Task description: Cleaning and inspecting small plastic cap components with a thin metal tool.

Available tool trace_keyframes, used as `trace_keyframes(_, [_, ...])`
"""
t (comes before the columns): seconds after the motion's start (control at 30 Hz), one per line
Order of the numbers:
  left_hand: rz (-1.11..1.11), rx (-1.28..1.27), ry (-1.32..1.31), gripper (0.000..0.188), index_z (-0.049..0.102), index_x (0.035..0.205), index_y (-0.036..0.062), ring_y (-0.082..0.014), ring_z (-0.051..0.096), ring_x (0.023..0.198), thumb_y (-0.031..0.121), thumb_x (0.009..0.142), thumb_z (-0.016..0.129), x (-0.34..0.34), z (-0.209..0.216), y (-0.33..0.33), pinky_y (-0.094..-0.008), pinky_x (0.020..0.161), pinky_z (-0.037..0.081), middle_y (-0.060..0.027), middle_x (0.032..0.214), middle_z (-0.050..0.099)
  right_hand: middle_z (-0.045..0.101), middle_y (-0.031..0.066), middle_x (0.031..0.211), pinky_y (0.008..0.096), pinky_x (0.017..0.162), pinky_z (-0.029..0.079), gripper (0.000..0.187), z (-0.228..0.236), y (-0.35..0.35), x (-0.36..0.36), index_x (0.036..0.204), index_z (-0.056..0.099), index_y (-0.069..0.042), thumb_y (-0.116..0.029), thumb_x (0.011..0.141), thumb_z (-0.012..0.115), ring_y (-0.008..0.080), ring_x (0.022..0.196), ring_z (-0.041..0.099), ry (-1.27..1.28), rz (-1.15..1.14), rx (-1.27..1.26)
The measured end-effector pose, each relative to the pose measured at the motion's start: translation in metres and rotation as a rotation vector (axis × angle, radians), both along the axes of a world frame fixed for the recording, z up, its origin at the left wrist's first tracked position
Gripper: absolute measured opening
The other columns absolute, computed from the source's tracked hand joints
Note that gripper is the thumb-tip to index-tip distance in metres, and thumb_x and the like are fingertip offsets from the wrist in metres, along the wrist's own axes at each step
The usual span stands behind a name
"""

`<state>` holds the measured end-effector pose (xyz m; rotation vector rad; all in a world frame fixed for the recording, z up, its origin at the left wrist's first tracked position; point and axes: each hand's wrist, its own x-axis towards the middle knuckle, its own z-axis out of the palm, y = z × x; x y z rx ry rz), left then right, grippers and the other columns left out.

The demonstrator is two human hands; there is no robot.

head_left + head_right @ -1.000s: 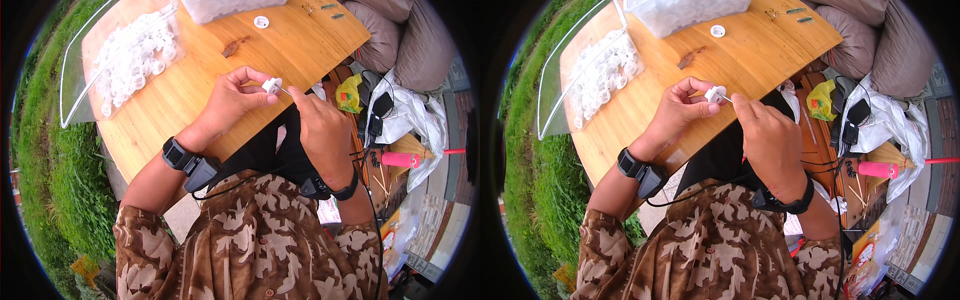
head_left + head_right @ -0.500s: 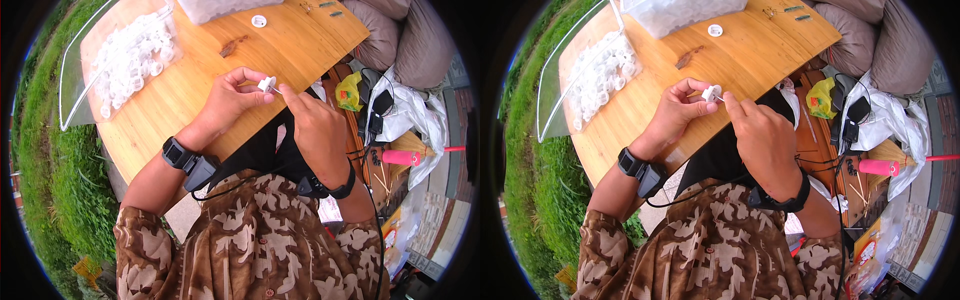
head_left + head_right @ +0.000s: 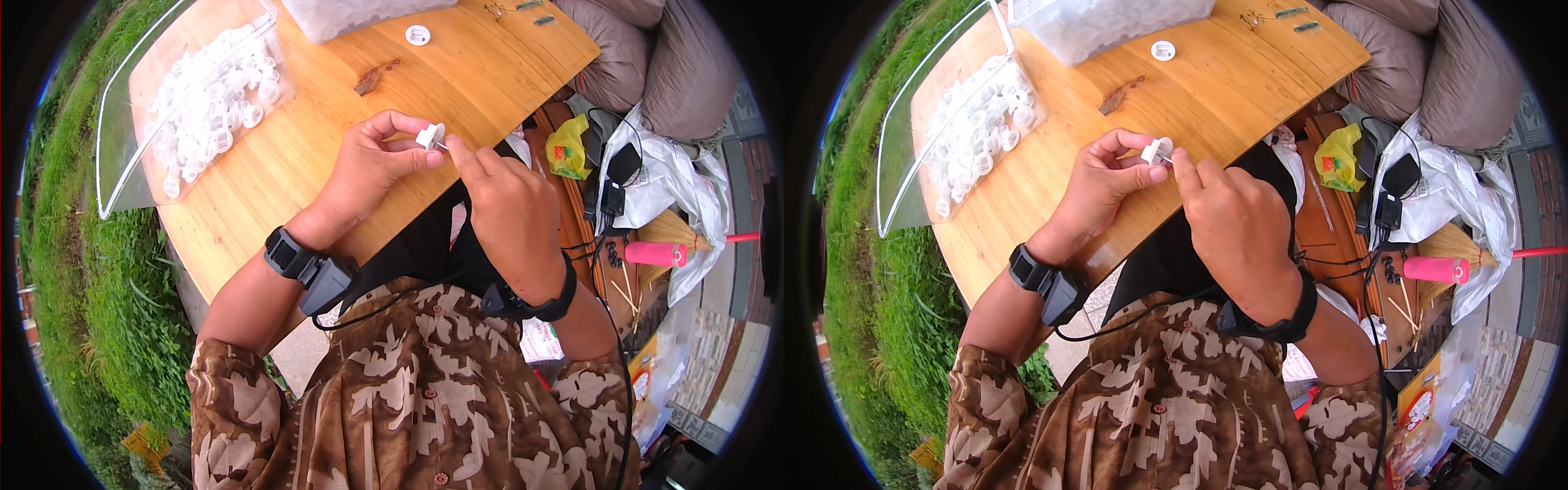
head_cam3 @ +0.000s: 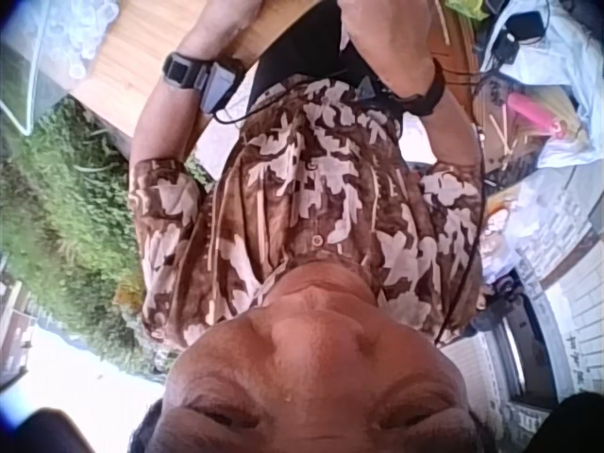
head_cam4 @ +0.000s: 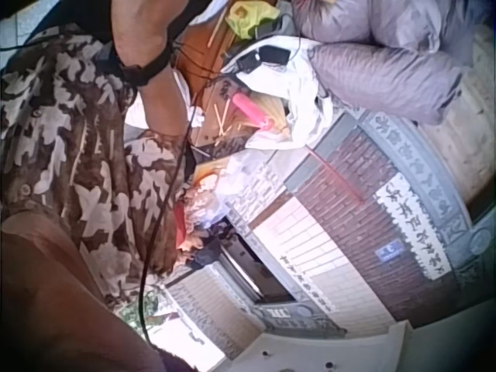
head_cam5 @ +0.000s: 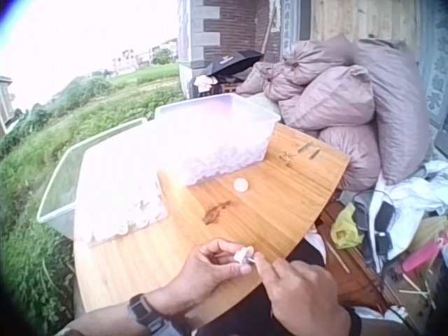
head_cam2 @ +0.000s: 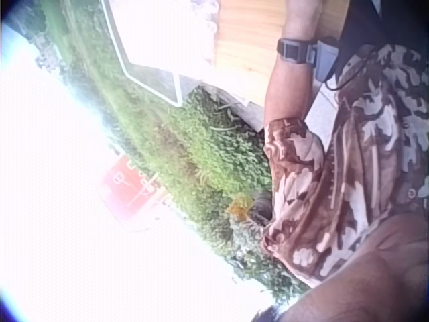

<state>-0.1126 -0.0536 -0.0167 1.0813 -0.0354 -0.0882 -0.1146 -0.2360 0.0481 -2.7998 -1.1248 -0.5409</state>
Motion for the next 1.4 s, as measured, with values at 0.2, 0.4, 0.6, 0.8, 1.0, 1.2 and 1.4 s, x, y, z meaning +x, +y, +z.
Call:
trace_keyframes(0.2, [0.042,0.082,0.027,0.025,0.060,0.101,-0.0010,-0.0133,0.066,0.088,0.000,0.080,0.073,-0.001,0.001,0.001,-0.0244,0.079,0.053,-0.0109,0.096,0.069,0.054,0.0016,0.071,0.0267,0.053,0.049,0.038,-0.006,0.004,-0.003,0.112,0.064,-0.003,-0.011,0.075,0.060,0.0142,0.062,0.059,-0.091,0.000,-0.093])
trace_keyframes(0.4, [0.053,0.138,0.049,0.026,0.060,0.102,-0.0006,-0.0148,0.067,0.089,-0.007,0.080,0.070,0.001,0.001,-0.002,-0.0268,0.082,0.054,-0.0113,0.099,0.068,0.054,0.0009,0.070,0.0254,0.052,0.048,0.037,-0.013,0.004,-0.003,0.111,0.063,-0.003,-0.011,0.075,0.060,0.0126,0.060,0.059,-0.111,-0.012,-0.129])
trace_keyframes(0.6, [0.056,0.187,0.070,0.025,0.060,0.103,-0.0012,-0.0155,0.067,0.090,-0.007,0.080,0.070,0.002,0.001,0.000,-0.0271,0.082,0.055,-0.0113,0.100,0.068,0.058,0.0040,0.073,0.0286,0.053,0.050,0.037,-0.013,0.002,0.001,0.112,0.062,-0.002,-0.009,0.077,0.058,0.0164,0.064,0.062,0.025,0.026,-0.033])
trace_keyframes(0.8, [0.017,-0.042,0.058,0.029,0.058,0.108,-0.0001,-0.0166,0.066,0.095,-0.007,0.081,0.069,0.003,0.001,0.005,-0.0279,0.083,0.055,-0.0119,0.107,0.066,0.059,0.0070,0.076,0.0330,0.056,0.052,0.038,-0.008,-0.009,0.004,0.116,0.060,-0.004,-0.004,0.079,0.055,0.0229,0.067,0.063,0.126,0.033,0.214])
trace_keyframes(1.0, [0.009,-0.041,0.034,0.030,0.058,0.108,0.0005,-0.0162,0.066,0.096,-0.007,0.081,0.069,0.004,0.002,0.005,-0.0281,0.085,0.055,-0.0112,0.108,0.066,0.060,0.0063,0.078,0.0323,0.057,0.052,0.040,-0.001,-0.005,0.004,0.118,0.060,-0.004,-0.003,0.078,0.056,0.0214,0.067,0.064,0.086,0.015,0.177])
trace_keyframes(1.2, [0.012,0.100,-0.014,0.029,0.060,0.106,0.0005,-0.0155,0.066,0.094,-0.007,0.080,0.070,0.004,0.004,0.003,-0.0280,0.085,0.053,-0.0101,0.104,0.067,0.061,0.0075,0.074,0.0331,0.057,0.052,0.037,0.000,0.003,0.002,0.116,0.061,-0.004,-0.006,0.079,0.056,0.0225,0.065,0.064,0.104,-0.035,0.049])
trace_keyframes(1.4, [0.269,0.373,-0.303,0.028,0.062,0.107,-0.0001,-0.0117,0.065,0.092,-0.001,0.081,0.072,-0.007,0.079,0.039,-0.0235,0.080,0.052,-0.0079,0.103,0.068,0.065,0.0136,0.078,0.0378,0.067,0.051,0.033,0.025,-0.002,0.047,0.112,0.064,-0.004,-0.009,0.079,0.067,0.0311,0.070,0.065,0.443,0.015,0.559])
